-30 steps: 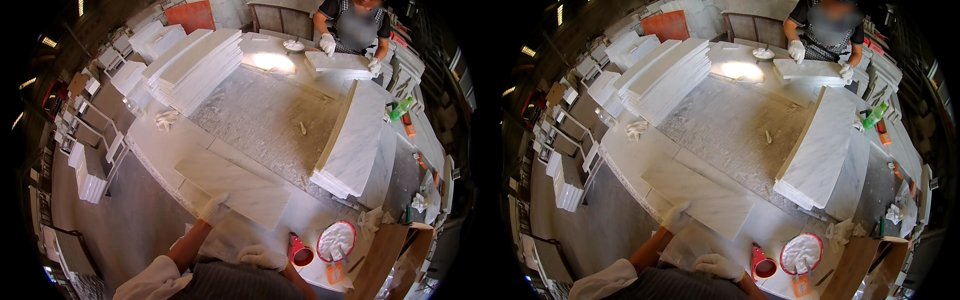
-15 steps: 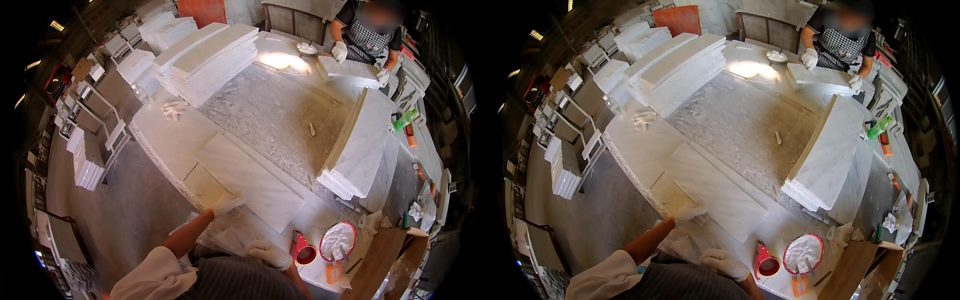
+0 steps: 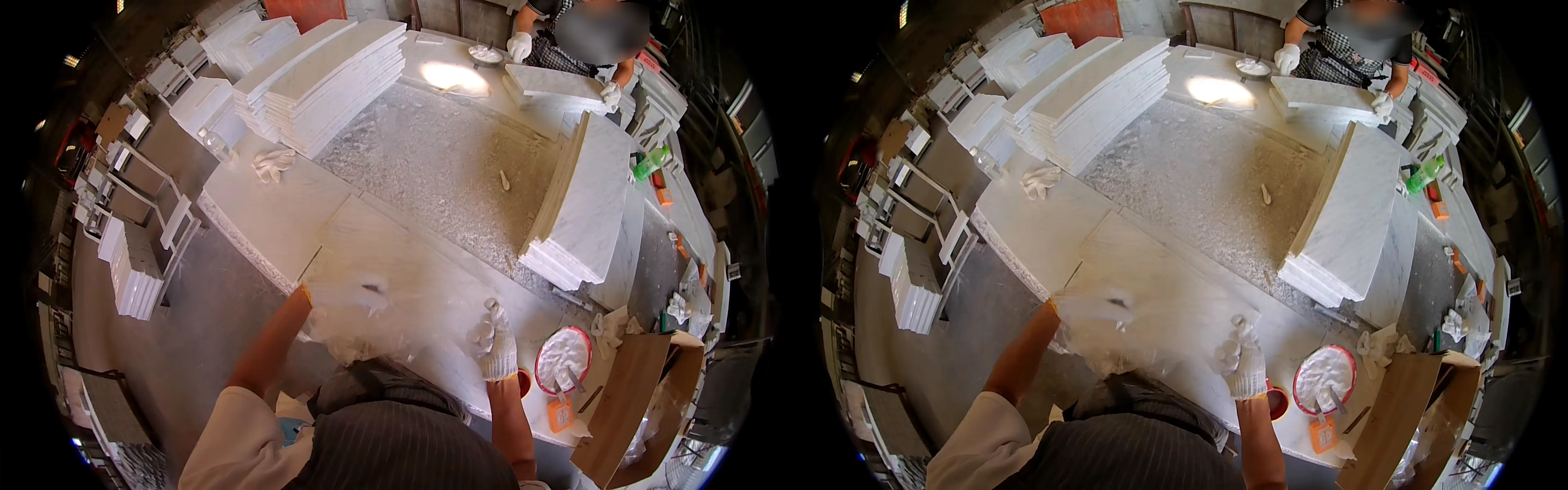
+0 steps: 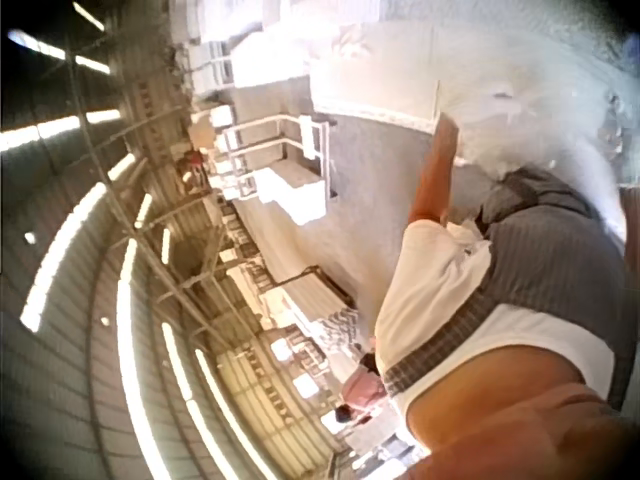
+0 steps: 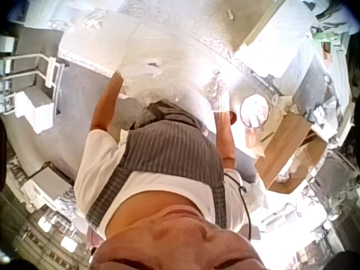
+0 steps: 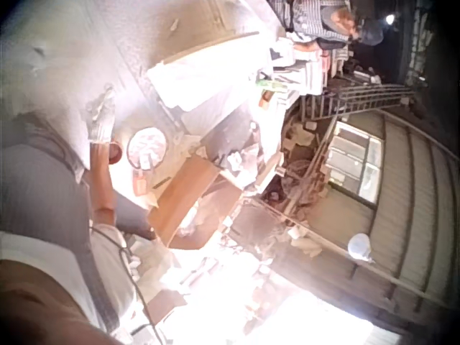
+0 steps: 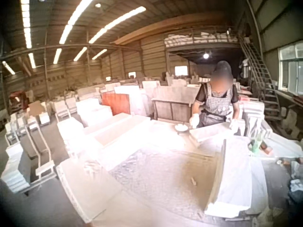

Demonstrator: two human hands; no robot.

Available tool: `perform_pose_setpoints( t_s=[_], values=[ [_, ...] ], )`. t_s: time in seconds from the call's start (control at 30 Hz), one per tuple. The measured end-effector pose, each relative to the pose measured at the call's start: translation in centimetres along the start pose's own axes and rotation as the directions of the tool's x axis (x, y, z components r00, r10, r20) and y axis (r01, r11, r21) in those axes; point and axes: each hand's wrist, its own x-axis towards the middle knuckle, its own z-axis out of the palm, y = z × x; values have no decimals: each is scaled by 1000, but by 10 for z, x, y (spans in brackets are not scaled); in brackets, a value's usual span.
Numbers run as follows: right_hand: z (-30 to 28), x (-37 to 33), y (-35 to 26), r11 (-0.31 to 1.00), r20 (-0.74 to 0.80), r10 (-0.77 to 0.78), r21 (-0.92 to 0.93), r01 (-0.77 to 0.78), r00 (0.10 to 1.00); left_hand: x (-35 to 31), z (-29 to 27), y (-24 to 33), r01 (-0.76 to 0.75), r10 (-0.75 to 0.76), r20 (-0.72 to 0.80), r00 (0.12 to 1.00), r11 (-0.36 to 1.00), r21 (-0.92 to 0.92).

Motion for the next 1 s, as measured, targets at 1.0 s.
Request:
perform_pose_setpoints(
  t_s=[1.0],
  values=[
    [-39,31,139,763,-507,-645,-462,452,571,108,45,-124,-414,680,52,731,382,826]
  ],
)
